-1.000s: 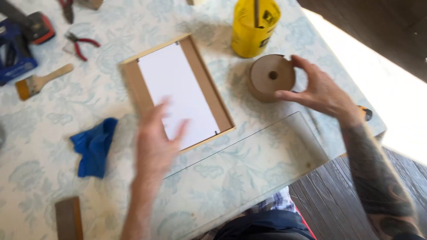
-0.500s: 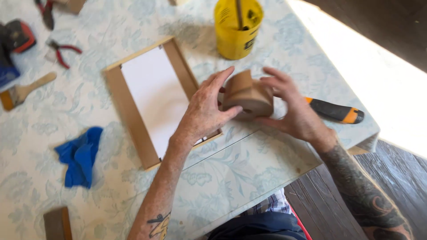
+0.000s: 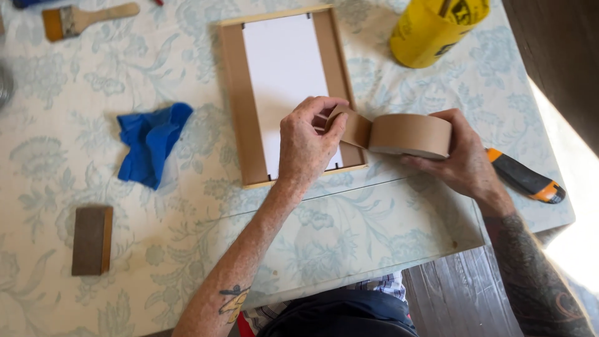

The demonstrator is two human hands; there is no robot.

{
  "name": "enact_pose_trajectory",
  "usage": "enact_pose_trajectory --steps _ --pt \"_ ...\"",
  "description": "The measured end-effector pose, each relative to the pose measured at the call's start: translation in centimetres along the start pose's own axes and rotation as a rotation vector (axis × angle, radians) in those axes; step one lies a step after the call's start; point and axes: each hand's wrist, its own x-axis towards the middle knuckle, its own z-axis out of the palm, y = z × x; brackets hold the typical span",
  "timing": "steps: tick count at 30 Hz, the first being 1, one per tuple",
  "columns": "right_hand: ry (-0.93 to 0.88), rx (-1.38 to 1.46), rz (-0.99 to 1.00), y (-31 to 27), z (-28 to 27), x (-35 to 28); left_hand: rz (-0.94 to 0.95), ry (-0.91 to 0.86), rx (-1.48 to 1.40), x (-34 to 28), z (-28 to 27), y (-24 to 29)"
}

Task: Sealing the back of a picture frame using adhesive paper tape, a utility knife, and a foam brush.

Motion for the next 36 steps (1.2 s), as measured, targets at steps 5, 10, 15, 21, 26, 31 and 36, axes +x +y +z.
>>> enact_pose_trajectory --steps 5,10,15,21,26,31,36 --pt "0.032 -0.044 -0.021 -1.2 -0.5 -0.8 -0.144 0.086 -0.082 -2.7 -5.4 0.1" --pt "-0.101 0.31 -0.101 -5.7 2.9 -0.1 -0.042 0.136 0.038 -6.1 -11.6 -1.4" --pt "-0.16 0.236 -0.121 -5.0 5.6 0.6 0.097 0.139 0.286 -7.6 -14.0 -4.7" --pt "-0.138 0.251 0.026 -5.5 5.9 0.3 0.367 0.026 0.538 -8.5 -15.4 -7.9" --pt "-0.138 0.24 -0.022 -2.0 5.2 0.6 0.49 -0.041 0.591 -8.6 -16.6 -6.2" --pt "-0.016 0.267 0.144 -1.1 5.2 0.3 0.438 -0.053 0.522 -8.3 -16.7 -6.6" --pt "-0.139 0.358 0.139 -3.0 4.7 0.6 0.489 -0.059 0.543 -8.3 -16.9 -6.5"
